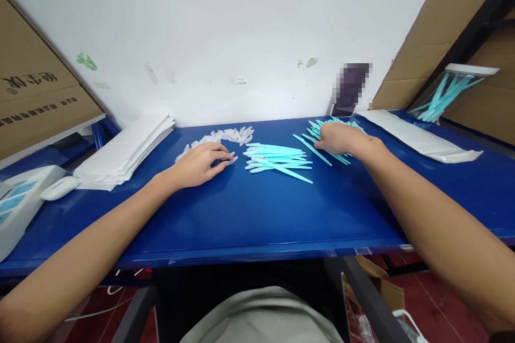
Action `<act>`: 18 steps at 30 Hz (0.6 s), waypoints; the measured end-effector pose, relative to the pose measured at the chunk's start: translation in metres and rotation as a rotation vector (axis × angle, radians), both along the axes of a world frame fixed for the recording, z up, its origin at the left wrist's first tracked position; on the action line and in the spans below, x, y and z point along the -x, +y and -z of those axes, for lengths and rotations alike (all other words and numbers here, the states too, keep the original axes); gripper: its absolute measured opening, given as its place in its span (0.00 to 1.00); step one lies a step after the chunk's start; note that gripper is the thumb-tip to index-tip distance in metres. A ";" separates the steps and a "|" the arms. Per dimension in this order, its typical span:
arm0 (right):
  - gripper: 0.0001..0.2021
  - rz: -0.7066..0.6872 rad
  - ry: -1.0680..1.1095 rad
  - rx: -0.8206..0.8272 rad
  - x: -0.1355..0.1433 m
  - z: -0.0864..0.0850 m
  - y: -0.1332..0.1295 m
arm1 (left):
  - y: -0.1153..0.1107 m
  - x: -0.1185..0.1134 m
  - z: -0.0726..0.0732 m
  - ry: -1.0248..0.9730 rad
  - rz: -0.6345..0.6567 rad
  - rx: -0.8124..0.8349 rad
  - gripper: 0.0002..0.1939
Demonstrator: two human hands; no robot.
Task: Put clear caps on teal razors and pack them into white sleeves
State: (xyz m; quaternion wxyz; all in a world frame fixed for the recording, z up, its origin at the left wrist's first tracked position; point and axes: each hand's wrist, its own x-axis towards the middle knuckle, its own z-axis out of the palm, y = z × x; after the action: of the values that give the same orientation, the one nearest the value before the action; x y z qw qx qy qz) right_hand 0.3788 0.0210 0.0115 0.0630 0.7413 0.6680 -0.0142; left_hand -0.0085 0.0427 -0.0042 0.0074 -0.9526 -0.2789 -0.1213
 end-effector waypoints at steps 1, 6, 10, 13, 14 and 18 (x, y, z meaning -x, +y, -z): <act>0.15 0.034 -0.065 0.037 0.006 -0.003 -0.003 | 0.000 0.000 0.000 -0.001 0.003 0.002 0.20; 0.14 0.073 -0.200 0.010 0.029 -0.009 -0.011 | -0.001 -0.001 -0.001 -0.003 -0.011 0.022 0.21; 0.14 0.059 -0.175 -0.007 0.037 -0.009 -0.015 | -0.001 -0.001 0.000 -0.005 -0.024 0.052 0.22; 0.15 0.050 -0.150 -0.097 0.044 -0.015 -0.022 | -0.001 -0.001 0.001 0.001 -0.005 0.091 0.22; 0.16 0.050 -0.143 -0.131 0.046 -0.017 -0.024 | -0.001 -0.001 0.001 0.001 -0.001 0.100 0.21; 0.17 0.032 -0.116 -0.191 0.052 -0.023 -0.028 | -0.002 0.000 -0.001 -0.010 0.000 0.126 0.20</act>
State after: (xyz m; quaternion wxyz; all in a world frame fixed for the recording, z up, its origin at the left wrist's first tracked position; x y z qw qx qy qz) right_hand 0.3271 -0.0072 0.0345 0.0304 0.7540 0.6498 0.0915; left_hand -0.0081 0.0409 -0.0028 -0.0541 -0.9505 -0.2862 -0.1081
